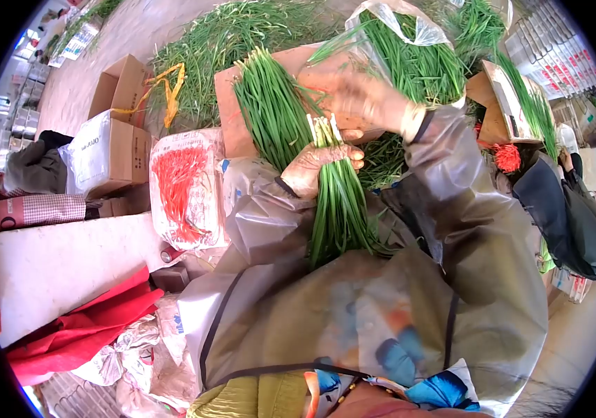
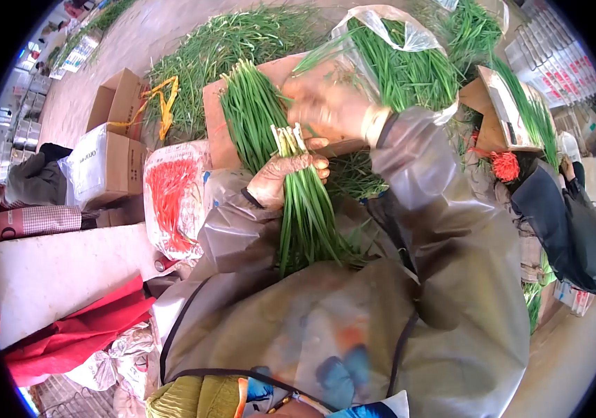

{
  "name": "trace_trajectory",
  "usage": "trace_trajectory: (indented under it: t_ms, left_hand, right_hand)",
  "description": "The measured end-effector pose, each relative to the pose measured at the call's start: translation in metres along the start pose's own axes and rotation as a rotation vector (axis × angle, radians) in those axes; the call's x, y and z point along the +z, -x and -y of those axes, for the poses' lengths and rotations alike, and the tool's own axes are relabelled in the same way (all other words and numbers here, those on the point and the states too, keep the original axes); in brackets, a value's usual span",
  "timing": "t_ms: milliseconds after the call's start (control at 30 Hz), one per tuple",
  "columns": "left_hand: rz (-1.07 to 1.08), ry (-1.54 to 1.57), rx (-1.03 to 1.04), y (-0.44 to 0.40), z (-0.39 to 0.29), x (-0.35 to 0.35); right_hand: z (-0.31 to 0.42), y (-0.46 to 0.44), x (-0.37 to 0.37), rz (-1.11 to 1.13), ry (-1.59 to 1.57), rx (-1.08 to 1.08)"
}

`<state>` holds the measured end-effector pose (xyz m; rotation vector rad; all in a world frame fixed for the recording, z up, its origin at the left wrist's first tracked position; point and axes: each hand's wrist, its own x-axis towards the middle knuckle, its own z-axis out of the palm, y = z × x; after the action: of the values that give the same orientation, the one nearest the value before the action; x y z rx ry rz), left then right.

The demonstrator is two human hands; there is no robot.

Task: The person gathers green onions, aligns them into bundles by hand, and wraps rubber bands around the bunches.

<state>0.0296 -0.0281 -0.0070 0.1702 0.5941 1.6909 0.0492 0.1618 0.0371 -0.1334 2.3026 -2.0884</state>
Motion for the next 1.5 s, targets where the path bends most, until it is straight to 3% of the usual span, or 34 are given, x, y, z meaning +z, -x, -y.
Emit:
trace_trajectory:
  t_ms: [33, 67, 133, 167, 200, 233, 300, 367, 533, 600, 667, 733, 767, 800, 867, 900, 1000, 1067, 1200, 1300, 1333, 1400, 1500]
  left_hand:
    - [-0.155, -0.042, -0.072, -0.001, 0.000, -0.002]
    - [-0.053, -0.026, -0.034, -0.002, -0.001, -0.001]
    - [-0.016, -0.046, -0.061, -0.001, -0.004, -0.001]
    - [-0.022, -0.051, -0.085, -0.002, -0.005, -0.005]
    - [-0.028, -0.042, -0.055, 0.000, -0.004, -0.007]
    - [-0.035, -0.009, -0.010, 0.002, -0.003, -0.011]
    - [-0.059, 0.007, 0.078, 0.003, -0.004, -0.026]
    - [-0.113, -0.027, 0.158, 0.009, -0.010, -0.042]
    - [-0.293, 0.016, 0.248, 0.011, -0.014, -0.079]
    - [-0.336, 0.008, 0.230, 0.004, -0.018, -0.076]
    - [-0.314, 0.071, 0.222, -0.004, -0.017, -0.081]
    - [-0.334, 0.102, 0.222, -0.010, -0.021, -0.079]
    - [-0.324, 0.092, 0.226, -0.012, -0.022, -0.082]
    - [-0.313, 0.081, 0.229, -0.014, -0.023, -0.084]
    - [-0.325, 0.071, 0.233, -0.013, -0.024, -0.080]
    - [-0.331, 0.053, 0.241, -0.014, -0.026, -0.078]
    - [-0.279, 0.036, 0.247, -0.011, -0.027, -0.077]
    - [-0.222, 0.052, 0.311, -0.010, -0.023, -0.079]
    - [-0.304, -0.060, 0.420, -0.003, -0.034, -0.049]
    - [-0.316, -0.077, 0.480, -0.009, -0.032, -0.041]
    - [-0.350, -0.068, 0.510, -0.006, -0.032, -0.032]
    - [-0.332, -0.104, 0.414, 0.010, -0.035, -0.024]
    - [-0.519, -0.210, 0.489, 0.045, -0.030, -0.019]
  right_hand:
    - [-0.001, 0.007, 0.010, 0.077, 0.368, -0.014]
    - [0.000, 0.008, 0.021, 0.169, 0.415, 0.016]
    - [-0.025, 0.000, 0.017, 0.060, -0.029, 0.179]
    - [-0.062, -0.018, -0.001, 0.082, -0.088, 0.041]
    - [-0.070, -0.027, -0.007, -0.120, 0.015, 0.008]
    - [-0.105, -0.045, -0.029, -0.189, 0.376, 0.044]
    - [-0.141, -0.078, -0.056, -0.249, 0.732, 0.074]
    - [-0.132, -0.108, -0.066, -0.215, 1.086, 0.460]
    - [-0.205, -0.189, -0.100, -0.407, 1.519, 0.076]
    - [-0.237, -0.211, -0.122, -0.438, 1.593, 0.019]
    - [-0.278, -0.228, -0.153, -0.395, 1.632, 0.057]
    - [-0.274, -0.235, -0.168, -0.332, 1.710, 0.132]
    - [-0.268, -0.228, -0.183, -0.006, 1.832, 0.157]
    - [-0.232, -0.219, -0.184, -0.008, 1.835, 0.162]
    - [-0.165, -0.198, -0.172, -0.092, 0.939, 0.454]
    - [-0.155, -0.184, -0.172, -0.201, 0.531, 0.292]
    - [-0.123, -0.131, -0.169, -0.148, 0.508, 0.403]
    - [-0.088, -0.091, -0.136, -0.252, -0.045, 0.319]
    - [-0.045, -0.028, -0.054, -0.303, -0.383, 0.138]
    - [-0.033, -0.004, 0.019, -0.404, -0.263, 0.140]
    - [-0.041, 0.000, 0.035, -0.289, -0.046, 0.131]
    - [-0.042, 0.016, 0.075, -0.383, 0.496, 0.030]
    - [-0.013, 0.028, 0.084, -0.281, 0.652, -0.154]
